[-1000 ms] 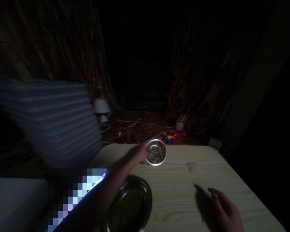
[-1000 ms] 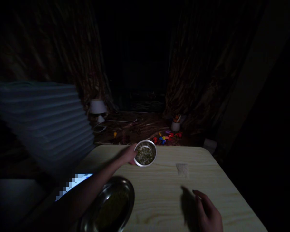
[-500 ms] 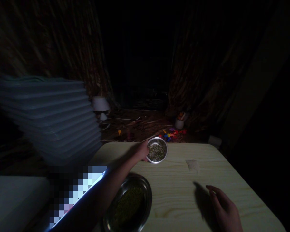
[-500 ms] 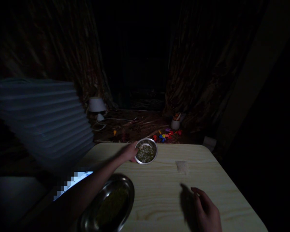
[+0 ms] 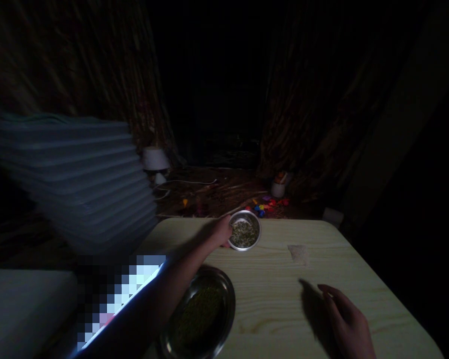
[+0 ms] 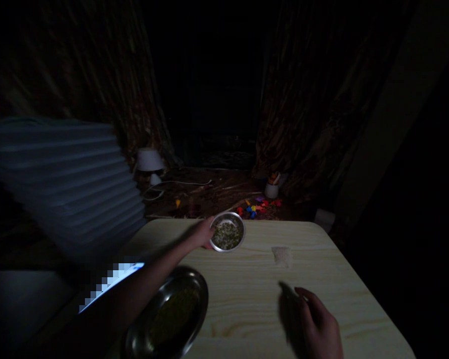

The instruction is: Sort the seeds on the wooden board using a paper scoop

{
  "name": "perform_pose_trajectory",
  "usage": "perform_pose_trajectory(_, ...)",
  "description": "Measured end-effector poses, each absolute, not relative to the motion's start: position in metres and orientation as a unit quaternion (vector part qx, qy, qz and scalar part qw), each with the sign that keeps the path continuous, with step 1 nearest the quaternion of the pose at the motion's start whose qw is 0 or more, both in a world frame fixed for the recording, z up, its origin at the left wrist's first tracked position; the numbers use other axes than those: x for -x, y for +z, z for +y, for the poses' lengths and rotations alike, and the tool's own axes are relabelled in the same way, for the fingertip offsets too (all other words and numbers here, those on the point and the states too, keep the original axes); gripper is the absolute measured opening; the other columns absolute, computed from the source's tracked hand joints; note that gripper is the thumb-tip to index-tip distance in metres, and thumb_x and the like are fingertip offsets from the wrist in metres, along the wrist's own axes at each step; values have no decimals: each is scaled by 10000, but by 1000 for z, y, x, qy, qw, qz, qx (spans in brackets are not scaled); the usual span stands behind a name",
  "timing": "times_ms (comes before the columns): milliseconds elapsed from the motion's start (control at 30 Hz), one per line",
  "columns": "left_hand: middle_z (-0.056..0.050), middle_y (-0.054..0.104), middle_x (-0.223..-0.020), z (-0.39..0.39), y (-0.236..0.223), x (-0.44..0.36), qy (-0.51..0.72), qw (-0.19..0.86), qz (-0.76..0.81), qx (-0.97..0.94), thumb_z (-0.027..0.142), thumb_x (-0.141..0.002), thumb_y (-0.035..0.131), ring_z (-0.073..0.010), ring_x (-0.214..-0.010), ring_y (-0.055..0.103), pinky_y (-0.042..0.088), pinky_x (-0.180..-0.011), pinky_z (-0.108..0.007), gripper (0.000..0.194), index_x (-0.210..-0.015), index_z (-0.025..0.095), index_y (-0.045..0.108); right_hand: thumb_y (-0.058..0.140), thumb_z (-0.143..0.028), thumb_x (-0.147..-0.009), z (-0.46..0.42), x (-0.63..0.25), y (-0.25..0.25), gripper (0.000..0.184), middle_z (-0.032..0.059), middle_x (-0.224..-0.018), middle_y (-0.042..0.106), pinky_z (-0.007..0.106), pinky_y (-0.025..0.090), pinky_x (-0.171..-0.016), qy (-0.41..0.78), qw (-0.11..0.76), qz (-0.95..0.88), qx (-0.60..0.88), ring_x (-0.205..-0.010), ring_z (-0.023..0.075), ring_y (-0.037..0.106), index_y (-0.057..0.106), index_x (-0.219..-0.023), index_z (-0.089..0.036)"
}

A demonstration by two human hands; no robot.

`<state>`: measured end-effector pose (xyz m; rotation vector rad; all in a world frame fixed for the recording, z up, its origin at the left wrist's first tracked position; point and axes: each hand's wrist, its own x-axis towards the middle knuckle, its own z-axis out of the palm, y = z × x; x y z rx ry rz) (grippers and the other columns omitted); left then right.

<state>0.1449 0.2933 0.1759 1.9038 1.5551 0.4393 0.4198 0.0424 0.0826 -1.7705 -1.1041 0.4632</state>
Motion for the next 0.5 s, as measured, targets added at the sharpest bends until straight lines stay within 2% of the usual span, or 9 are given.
perform_pose_trajectory(367,-41,628,-976,290,179,-148,175,323,582,-726,300,-948,433,-65,-528,583,488,-420,-191,329,-1257,185,432,514,-488,-828,43,-421,81,396,67,-1045,719,265,518,-786,175,483,-459,725,-1009,261,640,692,-1033,-199)
perform_pose_trajectory(500,-18,642,-882,295,173,-145,166,308,583,-733,346,-945,430,-68,-488,569,487,-428,-211,344,-1247,183,447,518,-486,-825,43,-422,81,389,59,-1050,718,259,515,-793,177,480,-460,726,-1011,255,640,691,-1034,-207)
